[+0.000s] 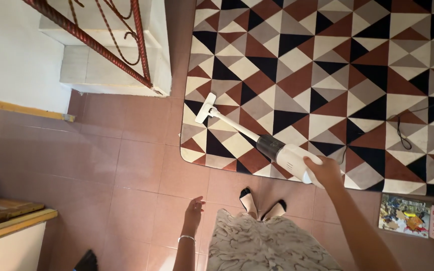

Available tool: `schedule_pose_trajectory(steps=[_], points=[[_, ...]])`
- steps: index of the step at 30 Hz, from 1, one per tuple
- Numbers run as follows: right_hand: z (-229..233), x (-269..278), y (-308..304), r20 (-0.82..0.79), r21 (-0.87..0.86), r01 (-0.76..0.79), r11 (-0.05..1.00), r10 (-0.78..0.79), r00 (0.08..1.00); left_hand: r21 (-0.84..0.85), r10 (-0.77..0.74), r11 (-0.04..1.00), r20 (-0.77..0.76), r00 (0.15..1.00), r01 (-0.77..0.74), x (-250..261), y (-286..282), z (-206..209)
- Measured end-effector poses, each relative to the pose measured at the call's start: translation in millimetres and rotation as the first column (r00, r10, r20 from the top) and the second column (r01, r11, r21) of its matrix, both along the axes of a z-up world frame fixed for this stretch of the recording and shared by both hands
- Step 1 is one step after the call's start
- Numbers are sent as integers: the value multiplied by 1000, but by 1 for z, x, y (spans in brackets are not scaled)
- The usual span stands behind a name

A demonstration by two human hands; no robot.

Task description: Vacuuming a geometric patterned rug on the floor.

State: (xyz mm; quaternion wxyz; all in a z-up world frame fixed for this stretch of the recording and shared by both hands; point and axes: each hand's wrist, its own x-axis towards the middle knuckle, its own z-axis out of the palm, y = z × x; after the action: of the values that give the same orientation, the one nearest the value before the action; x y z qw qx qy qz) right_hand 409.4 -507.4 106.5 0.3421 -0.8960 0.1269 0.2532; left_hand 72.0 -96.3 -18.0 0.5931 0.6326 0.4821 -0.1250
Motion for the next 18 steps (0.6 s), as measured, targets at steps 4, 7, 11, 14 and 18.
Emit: schedule_pose_trajectory(steps=[4,7,11,14,18], points=[[-20,-9,-43,-82,-98,-66,993,58,995,22,-16,1000,38,999,15,16,4,6],[-19,-20,-72,-44,11,-48,999,49,998,26,-27,999,46,999,26,21,-5,11],[18,-20,-118,-93,-130,-95,987,84,992,24,-31,999,45,999,30,31,-27,16],[49,-15,-163,-116,-214,-137,967,114,987,-2,-41,999,25,999,41,39,-52,15],[64,-12,-231,-258,-321,-152,935,68,964,-15,-36,999,-16,999,36,46,-89,11]])
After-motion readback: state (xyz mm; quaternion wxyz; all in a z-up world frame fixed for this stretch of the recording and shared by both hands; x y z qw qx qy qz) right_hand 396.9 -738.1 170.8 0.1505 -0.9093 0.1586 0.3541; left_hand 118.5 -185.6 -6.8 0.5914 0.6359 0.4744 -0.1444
